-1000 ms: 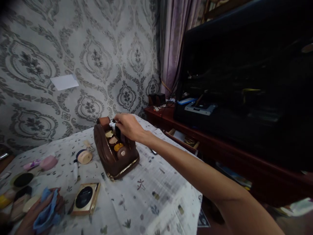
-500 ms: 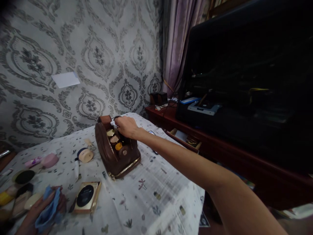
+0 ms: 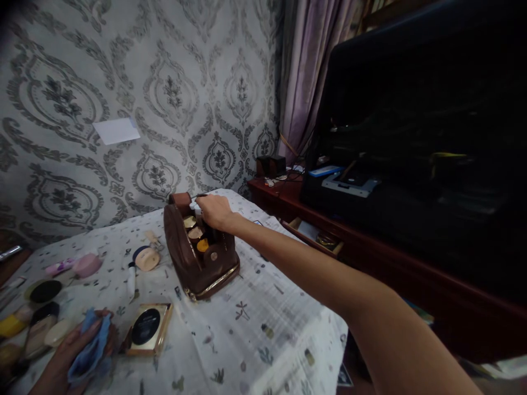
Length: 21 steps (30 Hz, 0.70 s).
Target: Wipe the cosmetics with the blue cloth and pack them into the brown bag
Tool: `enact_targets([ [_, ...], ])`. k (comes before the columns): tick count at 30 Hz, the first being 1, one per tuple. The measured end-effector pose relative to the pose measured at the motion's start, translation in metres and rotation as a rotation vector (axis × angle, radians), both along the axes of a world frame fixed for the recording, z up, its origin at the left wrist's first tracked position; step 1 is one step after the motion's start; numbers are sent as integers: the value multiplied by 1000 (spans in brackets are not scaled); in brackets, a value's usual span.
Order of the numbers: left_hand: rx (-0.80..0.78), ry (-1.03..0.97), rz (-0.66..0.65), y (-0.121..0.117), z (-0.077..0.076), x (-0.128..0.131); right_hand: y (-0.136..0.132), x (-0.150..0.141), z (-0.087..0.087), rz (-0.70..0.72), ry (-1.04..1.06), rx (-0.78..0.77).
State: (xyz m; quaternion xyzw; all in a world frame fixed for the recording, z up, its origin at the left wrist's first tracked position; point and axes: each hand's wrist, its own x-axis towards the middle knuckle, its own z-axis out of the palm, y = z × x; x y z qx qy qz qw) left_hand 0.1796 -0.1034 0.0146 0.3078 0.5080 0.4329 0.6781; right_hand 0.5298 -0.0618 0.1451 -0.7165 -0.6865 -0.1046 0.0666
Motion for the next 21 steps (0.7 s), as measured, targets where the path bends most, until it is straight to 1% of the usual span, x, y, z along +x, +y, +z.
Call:
enact_targets([
  [2,75,22,-39,-3,-1,1,1,0,-2,4,-18,-3],
  [4,122,50,-36,-5,-2,2,1,-1,-2,9,-35,-7],
  [7,86,73,-44,-4,-4,2,-1,-2,-2,21,-57,-9],
  [10,47,55,-79,-2,-5,1,-5,-3,-1,30,-71,-5],
  [14,90,43,-29,-3,-5,1,-9,-3,2,35,-81,8],
  [18,32,63,-42,-4,-5,1,-12,-3,3,34,-84,19],
  [21,78,63,-22,-4,-7,1,-12,-1,2,47,-84,31],
])
